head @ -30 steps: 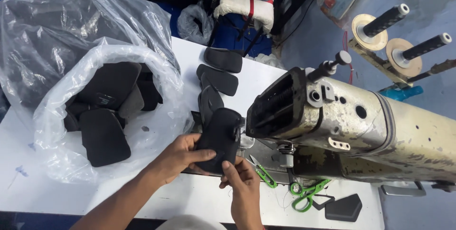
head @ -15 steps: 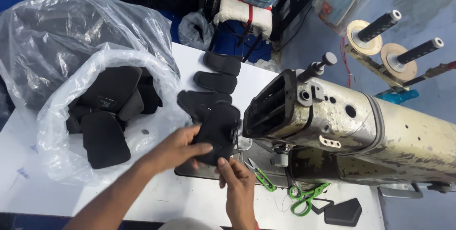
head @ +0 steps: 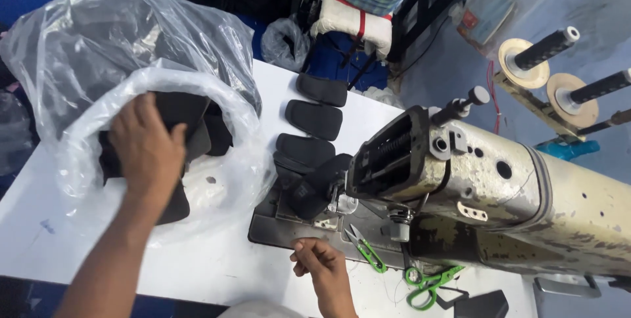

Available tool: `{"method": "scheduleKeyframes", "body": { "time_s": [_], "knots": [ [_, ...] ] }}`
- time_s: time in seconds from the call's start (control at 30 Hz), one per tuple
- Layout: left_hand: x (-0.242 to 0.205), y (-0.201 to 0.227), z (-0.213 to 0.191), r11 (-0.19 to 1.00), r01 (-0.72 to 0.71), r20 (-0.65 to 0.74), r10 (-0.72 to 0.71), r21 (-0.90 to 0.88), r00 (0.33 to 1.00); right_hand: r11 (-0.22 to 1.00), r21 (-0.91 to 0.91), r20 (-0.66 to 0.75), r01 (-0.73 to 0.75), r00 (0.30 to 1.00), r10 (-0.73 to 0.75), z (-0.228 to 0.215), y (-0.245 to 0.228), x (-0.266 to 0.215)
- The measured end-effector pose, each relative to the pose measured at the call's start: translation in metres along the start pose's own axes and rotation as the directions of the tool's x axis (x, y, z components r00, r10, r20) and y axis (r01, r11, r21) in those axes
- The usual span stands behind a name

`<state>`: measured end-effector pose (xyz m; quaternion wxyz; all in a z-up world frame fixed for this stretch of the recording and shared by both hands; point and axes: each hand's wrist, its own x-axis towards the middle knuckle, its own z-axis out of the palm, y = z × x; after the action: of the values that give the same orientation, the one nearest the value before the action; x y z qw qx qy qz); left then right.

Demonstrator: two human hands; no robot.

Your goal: Inspecting and aligning black shoe upper components at a sewing workstation in a manufacturing environment.

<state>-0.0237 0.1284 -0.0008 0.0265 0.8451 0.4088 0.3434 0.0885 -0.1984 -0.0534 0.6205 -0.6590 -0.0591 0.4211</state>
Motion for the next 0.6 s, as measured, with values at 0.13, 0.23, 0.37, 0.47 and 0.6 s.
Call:
{"method": "scheduleKeyframes", "body": {
  "time_s": [0.13, 0.23, 0.37, 0.47, 0.6],
  "knots": [
    [0.000, -0.018, -0.009, 0.997, 0.035, 0.026, -0.037, 0.067, 0.999, 1.000, -0.016, 0.009, 0.012, 1.000, -0.012, -0.003, 0.004, 0.003],
    [-0.008, -0.012, -0.025, 0.992, 0.088, 0.170, -0.072, -0.086, 0.983, 0.998, -0.057, -0.015, 0.005, 1.000, -0.006, 0.000, -0.006, -0.002],
    [-0.011, 0.025, -0.064, 0.846, 0.301, 0.425, -0.100, -0.441, 0.900, 0.979, -0.183, -0.034, 0.087, 0.995, -0.095, 0.001, -0.029, -0.015],
    [-0.023, 0.050, -0.078, 0.679, 0.461, 0.640, 0.018, -0.572, 0.768, 0.934, -0.216, 0.063, 0.285, 0.959, -0.278, 0.006, -0.058, -0.032],
    [-0.040, 0.081, -0.079, 0.520, 0.516, 0.732, 0.490, -0.681, 0.473, 0.923, -0.177, 0.198, 0.342, 0.931, -0.307, 0.007, -0.085, -0.048]
  ]
}}
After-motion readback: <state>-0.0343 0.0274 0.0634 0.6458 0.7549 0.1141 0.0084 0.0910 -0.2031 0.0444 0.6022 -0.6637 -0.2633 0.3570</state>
